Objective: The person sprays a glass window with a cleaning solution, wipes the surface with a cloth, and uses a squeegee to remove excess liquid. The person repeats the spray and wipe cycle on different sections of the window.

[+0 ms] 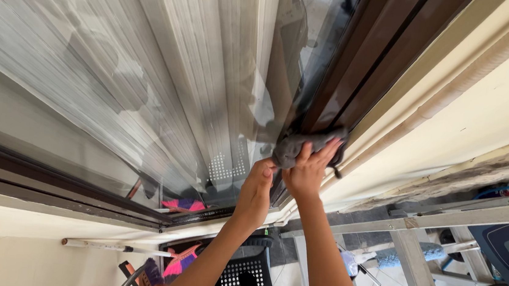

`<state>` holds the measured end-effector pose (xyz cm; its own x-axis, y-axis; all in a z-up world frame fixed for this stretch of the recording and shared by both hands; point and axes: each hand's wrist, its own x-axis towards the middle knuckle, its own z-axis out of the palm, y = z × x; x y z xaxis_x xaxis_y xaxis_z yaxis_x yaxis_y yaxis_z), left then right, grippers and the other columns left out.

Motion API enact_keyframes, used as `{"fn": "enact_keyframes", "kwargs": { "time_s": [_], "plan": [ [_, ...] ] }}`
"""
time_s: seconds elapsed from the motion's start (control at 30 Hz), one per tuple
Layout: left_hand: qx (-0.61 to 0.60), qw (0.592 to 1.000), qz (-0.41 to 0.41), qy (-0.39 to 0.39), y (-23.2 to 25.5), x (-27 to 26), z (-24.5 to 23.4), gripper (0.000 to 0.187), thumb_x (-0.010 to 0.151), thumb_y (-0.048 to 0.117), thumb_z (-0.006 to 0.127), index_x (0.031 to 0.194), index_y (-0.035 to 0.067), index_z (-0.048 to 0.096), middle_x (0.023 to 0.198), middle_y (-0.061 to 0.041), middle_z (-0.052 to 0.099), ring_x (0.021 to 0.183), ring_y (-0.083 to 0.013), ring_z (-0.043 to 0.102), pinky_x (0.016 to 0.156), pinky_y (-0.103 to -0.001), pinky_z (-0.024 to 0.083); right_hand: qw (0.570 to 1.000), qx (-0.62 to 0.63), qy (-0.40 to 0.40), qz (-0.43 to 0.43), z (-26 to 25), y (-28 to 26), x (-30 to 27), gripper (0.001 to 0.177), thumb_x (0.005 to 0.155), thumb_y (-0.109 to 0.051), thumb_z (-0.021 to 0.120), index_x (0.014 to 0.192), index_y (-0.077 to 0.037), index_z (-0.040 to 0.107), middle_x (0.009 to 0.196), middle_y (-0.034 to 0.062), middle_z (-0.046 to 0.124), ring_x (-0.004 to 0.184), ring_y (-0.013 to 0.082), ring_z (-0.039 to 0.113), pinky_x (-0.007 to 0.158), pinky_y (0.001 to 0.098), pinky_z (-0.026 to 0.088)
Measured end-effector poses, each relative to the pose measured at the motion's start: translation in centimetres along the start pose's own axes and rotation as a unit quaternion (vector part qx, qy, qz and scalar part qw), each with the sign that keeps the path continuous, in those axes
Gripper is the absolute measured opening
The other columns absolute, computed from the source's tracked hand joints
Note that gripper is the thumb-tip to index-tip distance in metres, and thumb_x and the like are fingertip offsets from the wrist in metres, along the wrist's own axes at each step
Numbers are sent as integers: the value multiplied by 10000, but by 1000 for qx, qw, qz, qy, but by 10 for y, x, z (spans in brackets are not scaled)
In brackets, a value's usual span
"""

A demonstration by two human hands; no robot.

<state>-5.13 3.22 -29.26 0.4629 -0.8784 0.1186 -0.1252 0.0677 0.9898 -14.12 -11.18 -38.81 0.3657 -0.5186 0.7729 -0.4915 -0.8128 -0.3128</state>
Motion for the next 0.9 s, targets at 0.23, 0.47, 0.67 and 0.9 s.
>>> {"fn": "enact_keyframes", "kwargs": {
  "time_s": [0.23,0.47,0.67,0.9],
  "plan": [
    [58,998,-7,6,-15,-11,11,724,1090,546,198,1258,-11,629,1269,-169,646,1220,-265,575,1077,-361,402,999,7,-35,-15,16,12,-37,1106,929,-271,766,1681,-301,-45,1662,364,-92,1523,656,21,1235,731,162],
    [-39,998,-12,40,10,-13,-7,758,1028,641,266,1338,22,576,1394,-132,623,1289,-264,576,1019,-388,463,996,16,82,6,-44,-28,88,921,1045,-227,616,1720,-250,-11,1700,341,-111,1552,577,-34,1282,691,71],
    [-42,996,-8,73,13,-20,-18,767,1028,653,253,1345,35,580,1393,-121,634,1286,-265,585,1004,-384,470,996,7,87,-23,-35,-23,82,880,1055,-310,615,1703,-249,22,1680,346,-109,1582,597,-11,1236,722,91],
    [-34,958,265,104,92,-54,-22,741,1079,623,297,1403,-4,522,1421,-167,538,1340,-287,531,1064,-394,452,999,7,44,-19,-19,-18,43,867,1067,-316,602,1701,-188,25,1696,345,-100,1577,615,-28,1264,757,85]
  ]
}}
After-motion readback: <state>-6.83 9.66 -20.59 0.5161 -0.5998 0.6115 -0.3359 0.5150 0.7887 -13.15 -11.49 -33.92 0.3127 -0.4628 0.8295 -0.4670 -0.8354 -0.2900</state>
